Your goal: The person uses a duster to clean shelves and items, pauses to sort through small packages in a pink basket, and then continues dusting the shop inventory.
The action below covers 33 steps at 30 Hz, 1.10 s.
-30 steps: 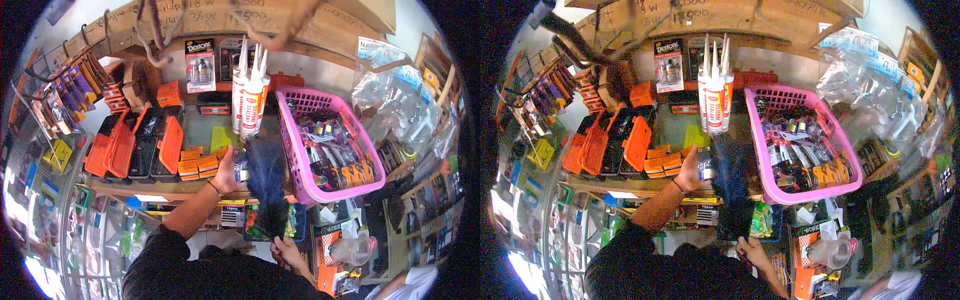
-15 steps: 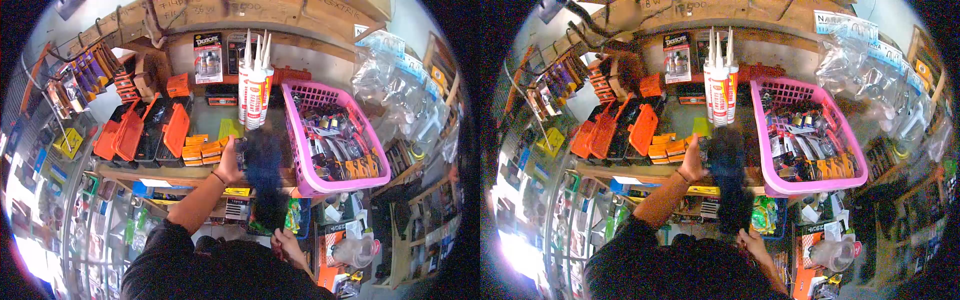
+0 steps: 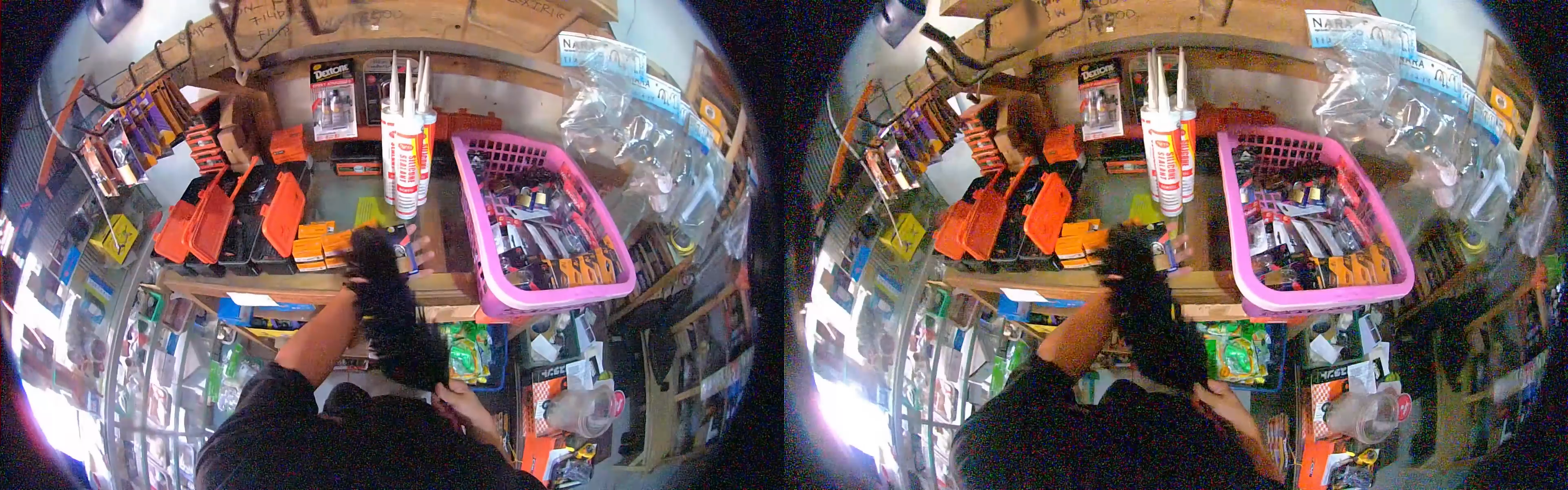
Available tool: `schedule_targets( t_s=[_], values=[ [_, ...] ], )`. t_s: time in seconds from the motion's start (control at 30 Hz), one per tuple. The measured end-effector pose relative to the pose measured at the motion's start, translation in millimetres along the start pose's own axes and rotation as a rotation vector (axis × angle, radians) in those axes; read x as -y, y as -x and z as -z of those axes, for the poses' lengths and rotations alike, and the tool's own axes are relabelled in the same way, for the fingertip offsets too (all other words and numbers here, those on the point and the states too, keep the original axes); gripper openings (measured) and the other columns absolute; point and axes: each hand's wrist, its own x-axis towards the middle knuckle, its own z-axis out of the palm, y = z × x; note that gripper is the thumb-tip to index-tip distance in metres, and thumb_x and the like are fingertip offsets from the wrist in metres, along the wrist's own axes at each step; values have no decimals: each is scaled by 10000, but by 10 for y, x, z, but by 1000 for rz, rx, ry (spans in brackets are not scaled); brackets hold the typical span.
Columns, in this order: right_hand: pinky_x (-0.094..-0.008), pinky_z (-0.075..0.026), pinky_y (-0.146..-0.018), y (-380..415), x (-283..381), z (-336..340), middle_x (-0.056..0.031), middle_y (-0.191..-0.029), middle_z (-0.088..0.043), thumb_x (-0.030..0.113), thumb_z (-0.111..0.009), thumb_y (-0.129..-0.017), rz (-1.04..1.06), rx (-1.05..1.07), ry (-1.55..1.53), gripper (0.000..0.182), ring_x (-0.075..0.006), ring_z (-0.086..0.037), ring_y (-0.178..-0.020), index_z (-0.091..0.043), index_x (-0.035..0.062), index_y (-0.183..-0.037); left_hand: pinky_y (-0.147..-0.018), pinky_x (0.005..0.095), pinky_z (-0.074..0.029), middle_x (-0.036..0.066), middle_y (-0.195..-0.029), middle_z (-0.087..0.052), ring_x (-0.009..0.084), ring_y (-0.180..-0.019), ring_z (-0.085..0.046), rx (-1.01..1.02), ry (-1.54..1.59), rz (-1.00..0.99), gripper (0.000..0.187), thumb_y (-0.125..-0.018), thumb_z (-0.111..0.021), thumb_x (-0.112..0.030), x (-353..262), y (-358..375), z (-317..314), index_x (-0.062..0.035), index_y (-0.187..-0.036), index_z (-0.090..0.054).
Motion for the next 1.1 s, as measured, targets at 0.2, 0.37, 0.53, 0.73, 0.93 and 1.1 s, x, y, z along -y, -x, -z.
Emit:
schedule_targets(
  t_s=[0.2,0.37,0.53,0.73,0.93,1.1],
  values=[
    [-221,-296,-406,0,-79,38,20,-504,-451,338,-419,-896,23,35,-16,409,-63,-377,-436,-485,80,-586,-972,507,-273,152,-1204,-464,335,-1124,-423,-226,-68,14,746,-773,-290,-658,25,-21,-447,-88,-1238,-407],
    [-204,-261,-353,39,80,-36,18,-483,-431,349,-420,-892,-2,-90,-333,405,-60,-365,-394,-474,88,-586,-943,546,-281,145,-1190,-478,362,-1105,-429,-450,-73,-21,716,-762,-321,-660,-33,-29,-247,-108,-1203,-439],
    [-197,-254,-337,103,136,-33,20,-452,-410,355,-425,-889,11,-12,-102,415,-62,-351,-359,-444,102,-560,-954,534,-278,130,-1198,-476,333,-1126,-422,-133,-101,-55,646,-804,-315,-605,57,-16,-342,-111,-1201,-444],
    [-216,-256,-318,116,33,58,5,-471,-416,330,-444,-886,-39,-160,-207,371,-76,-354,-347,-443,88,-604,-937,481,-317,122,-1185,-486,298,-1111,-434,-88,127,-60,673,-779,-325,-635,141,42,-669,-105,-1163,-482],
    [-226,-264,-327,101,165,23,7,-465,-397,292,-448,-888,87,-144,-353,358,-78,-340,-346,-421,86,-597,-950,472,-318,133,-1184,-490,288,-1068,-477,-188,24,-95,709,-804,-230,-644,60,64,-406,-105,-1222,-426],
    [-217,-252,-323,98,73,-17,13,-445,-378,323,-436,-890,-55,-36,-161,377,-75,-331,-335,-400,105,-585,-951,450,-319,102,-1192,-491,281,-1066,-483,-147,-79,-65,647,-834,-228,-594,93,53,-386,-103,-1199,-438]
  ],
)
